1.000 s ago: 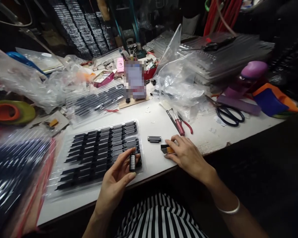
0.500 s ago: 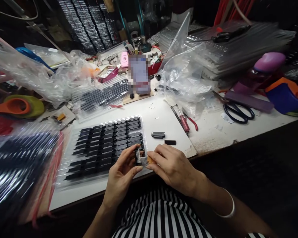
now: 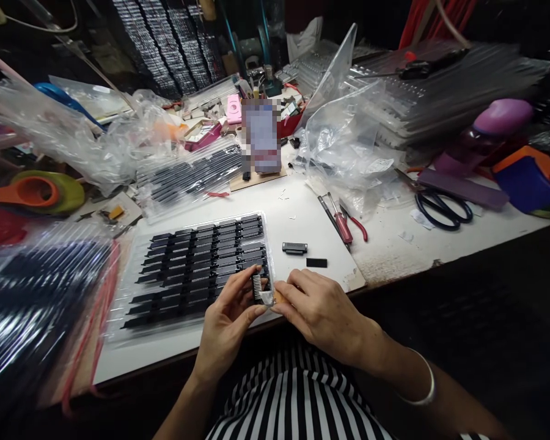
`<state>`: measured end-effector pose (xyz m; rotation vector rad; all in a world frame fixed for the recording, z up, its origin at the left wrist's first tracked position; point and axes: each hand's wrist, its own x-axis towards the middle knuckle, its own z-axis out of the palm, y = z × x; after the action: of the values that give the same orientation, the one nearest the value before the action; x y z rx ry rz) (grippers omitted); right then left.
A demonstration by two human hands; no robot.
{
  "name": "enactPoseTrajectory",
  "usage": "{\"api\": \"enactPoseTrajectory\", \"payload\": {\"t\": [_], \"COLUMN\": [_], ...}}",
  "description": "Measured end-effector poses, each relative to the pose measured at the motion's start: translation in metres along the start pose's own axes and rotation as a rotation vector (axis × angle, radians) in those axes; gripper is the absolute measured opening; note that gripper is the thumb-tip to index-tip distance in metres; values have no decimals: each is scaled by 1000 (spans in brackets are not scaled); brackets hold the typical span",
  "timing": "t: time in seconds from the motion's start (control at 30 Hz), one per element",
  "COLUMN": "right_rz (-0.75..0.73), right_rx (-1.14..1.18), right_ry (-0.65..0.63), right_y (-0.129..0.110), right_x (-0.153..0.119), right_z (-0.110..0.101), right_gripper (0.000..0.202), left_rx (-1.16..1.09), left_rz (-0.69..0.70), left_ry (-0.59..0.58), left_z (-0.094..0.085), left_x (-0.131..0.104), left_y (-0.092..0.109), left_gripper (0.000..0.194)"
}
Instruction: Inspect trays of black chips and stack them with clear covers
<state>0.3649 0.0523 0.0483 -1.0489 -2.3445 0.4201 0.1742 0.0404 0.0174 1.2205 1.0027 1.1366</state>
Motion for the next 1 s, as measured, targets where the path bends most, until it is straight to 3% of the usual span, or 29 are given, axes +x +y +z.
{"api": "enactPoseTrajectory", "payload": {"t": [0.27,0.73,1.0], "right_rz": [16,27,-83], "right_rx": [14,79,29], "right_ry": [15,-22,-56], "right_y": [-1,-2,-2], "right_x": [1,0,1], "right_z": [4,4,3], "right_gripper": [21,23,39], "left_rx": [13,87,87], "left_rz": [71,55,28], "left_ry": [-3,35,84], "left_z": [1,-2,-3], "left_x": [-1,-3,-4], "left_y": [-2,2,6], "left_gripper": [53,52,50]}}
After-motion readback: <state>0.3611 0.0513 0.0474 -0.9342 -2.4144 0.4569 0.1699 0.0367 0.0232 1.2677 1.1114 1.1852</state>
